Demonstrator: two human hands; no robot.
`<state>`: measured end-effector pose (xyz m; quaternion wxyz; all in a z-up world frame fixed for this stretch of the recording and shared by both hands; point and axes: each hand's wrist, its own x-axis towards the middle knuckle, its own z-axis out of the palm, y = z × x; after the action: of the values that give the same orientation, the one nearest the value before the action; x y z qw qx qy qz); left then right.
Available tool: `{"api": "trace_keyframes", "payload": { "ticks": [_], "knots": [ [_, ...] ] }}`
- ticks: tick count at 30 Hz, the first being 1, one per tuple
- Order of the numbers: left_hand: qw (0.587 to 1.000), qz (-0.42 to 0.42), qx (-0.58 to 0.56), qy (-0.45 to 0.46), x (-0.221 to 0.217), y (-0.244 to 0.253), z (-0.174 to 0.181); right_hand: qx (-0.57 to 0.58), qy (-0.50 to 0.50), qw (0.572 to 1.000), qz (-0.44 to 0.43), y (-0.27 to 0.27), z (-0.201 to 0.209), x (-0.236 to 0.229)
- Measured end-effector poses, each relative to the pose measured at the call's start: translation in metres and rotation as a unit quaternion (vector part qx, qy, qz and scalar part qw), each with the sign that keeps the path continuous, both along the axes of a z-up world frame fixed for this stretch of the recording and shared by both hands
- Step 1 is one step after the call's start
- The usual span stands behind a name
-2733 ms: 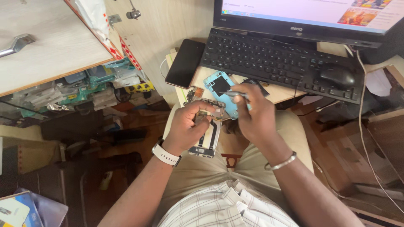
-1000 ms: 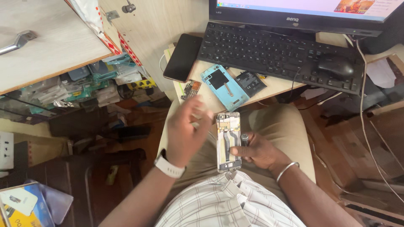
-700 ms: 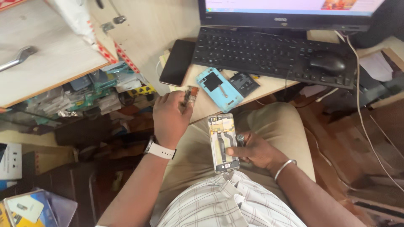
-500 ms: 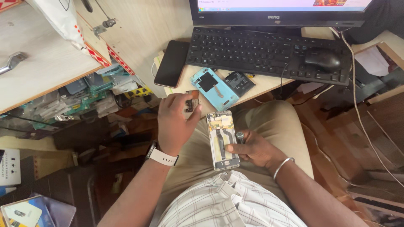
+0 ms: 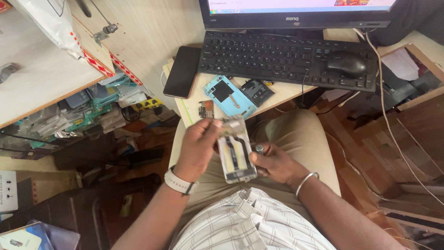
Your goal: The person holds a disassembled smartphone chassis and uses a screwdriver to tighten screws on the internal components. They manipulate the device in their lap, adjusting the position of the motherboard and other parts while working.
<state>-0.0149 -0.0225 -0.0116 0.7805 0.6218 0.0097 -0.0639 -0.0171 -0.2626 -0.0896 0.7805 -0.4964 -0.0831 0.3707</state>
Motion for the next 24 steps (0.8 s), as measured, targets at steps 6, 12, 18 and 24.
{"api": "trace_keyframes", "payload": {
  "ticks": [6,12,18,24],
  "knots": [
    [0.95,0.122,-0.27,0.097,0.014,0.024,0.012,-0.333,-0.128,0.907,-0.224,0.009,0.055,0.01],
    [0.94,0.065,-0.308,0.13,-0.005,0.013,0.019,-0.498,-0.497,0.628,-0.333,0.007,0.1,0.066],
    [0.937,0.02,-0.328,0.118,-0.022,0.015,0.017,-0.541,-0.552,0.571,-0.277,0.015,0.097,0.097],
    [0.935,0.014,-0.316,0.158,-0.032,0.018,0.003,-0.545,-0.378,0.696,-0.277,0.014,0.104,0.1]
  ]
}}
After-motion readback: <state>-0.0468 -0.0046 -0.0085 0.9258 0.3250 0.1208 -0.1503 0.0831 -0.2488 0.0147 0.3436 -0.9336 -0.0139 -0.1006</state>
